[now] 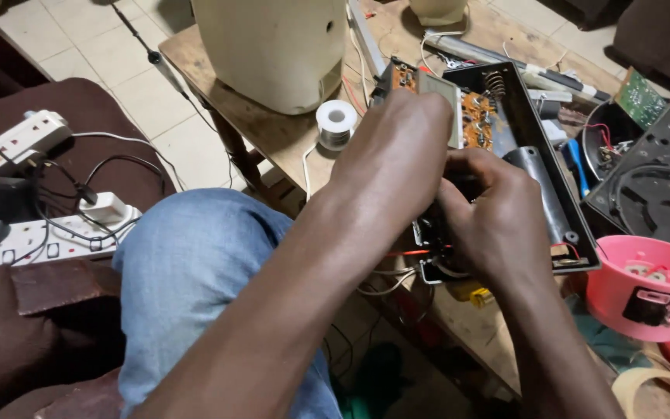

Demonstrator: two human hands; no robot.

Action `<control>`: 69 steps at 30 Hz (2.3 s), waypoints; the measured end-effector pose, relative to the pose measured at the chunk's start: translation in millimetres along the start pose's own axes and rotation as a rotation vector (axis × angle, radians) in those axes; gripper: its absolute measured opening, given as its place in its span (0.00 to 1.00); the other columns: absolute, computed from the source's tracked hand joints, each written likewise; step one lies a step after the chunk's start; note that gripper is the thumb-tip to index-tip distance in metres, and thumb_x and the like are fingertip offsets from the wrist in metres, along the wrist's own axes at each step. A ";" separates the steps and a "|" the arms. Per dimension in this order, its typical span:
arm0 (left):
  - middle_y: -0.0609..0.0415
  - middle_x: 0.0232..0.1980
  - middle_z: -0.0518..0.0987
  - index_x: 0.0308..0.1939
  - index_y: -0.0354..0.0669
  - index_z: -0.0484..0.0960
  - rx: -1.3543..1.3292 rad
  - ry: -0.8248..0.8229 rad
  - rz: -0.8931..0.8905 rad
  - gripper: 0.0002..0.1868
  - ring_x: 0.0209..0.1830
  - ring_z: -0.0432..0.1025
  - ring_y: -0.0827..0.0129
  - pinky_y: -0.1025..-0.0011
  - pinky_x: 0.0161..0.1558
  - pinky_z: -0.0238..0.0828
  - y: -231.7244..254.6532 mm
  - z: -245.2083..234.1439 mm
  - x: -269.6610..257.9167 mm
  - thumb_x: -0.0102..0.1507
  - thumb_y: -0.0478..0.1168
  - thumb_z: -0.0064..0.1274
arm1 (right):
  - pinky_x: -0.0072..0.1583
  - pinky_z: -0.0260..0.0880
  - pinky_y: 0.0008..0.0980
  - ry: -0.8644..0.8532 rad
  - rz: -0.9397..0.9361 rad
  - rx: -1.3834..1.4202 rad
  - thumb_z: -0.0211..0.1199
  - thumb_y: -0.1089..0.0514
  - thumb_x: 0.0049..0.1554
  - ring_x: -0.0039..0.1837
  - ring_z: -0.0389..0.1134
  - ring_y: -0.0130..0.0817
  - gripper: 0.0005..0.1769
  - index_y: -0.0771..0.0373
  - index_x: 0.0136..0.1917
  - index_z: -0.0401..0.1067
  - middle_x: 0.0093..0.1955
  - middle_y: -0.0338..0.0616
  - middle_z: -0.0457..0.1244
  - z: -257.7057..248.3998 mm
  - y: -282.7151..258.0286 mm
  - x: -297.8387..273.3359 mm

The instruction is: Inspecting and manipulating the internal wiring and circuit boards of a disassembled radio.

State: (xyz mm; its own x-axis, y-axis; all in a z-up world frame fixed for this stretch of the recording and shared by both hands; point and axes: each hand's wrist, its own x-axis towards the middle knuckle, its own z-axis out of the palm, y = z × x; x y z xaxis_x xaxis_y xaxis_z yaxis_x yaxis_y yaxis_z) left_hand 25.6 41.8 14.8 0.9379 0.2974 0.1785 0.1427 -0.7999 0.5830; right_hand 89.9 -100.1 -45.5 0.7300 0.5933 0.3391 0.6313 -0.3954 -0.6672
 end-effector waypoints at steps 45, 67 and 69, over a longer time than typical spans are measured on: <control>0.35 0.26 0.81 0.33 0.32 0.89 0.132 0.095 -0.193 0.12 0.30 0.79 0.29 0.41 0.32 0.79 14.3 26.1 -16.9 0.60 0.26 0.48 | 0.47 0.76 0.40 0.026 0.103 0.083 0.69 0.59 0.53 0.46 0.76 0.47 0.07 0.52 0.46 0.84 0.37 0.43 0.73 0.1 10.0 9.5; 0.36 0.29 0.81 0.39 0.31 0.86 0.254 0.130 -0.091 0.05 0.31 0.80 0.35 0.43 0.33 0.81 12.8 24.5 -19.0 0.61 0.26 0.57 | 0.50 0.74 0.37 -0.021 0.120 0.318 0.68 0.64 0.50 0.46 0.75 0.35 0.12 0.57 0.49 0.82 0.38 0.47 0.73 -9.4 7.9 6.1; 0.34 0.30 0.82 0.37 0.32 0.85 0.189 0.108 -0.163 0.03 0.33 0.80 0.31 0.39 0.34 0.79 13.4 21.7 -17.8 0.60 0.28 0.58 | 0.51 0.75 0.36 -0.036 0.154 0.327 0.66 0.65 0.51 0.47 0.76 0.36 0.12 0.57 0.49 0.82 0.39 0.47 0.73 -10.0 8.0 7.1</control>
State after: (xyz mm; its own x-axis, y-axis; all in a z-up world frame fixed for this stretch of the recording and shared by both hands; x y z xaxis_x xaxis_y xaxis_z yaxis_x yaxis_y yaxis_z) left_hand 17.7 14.5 2.3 0.8600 0.4763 0.1833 0.3555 -0.8169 0.4542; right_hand 102.7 -106.1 -41.8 0.7967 0.5708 0.1988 0.3937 -0.2405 -0.8872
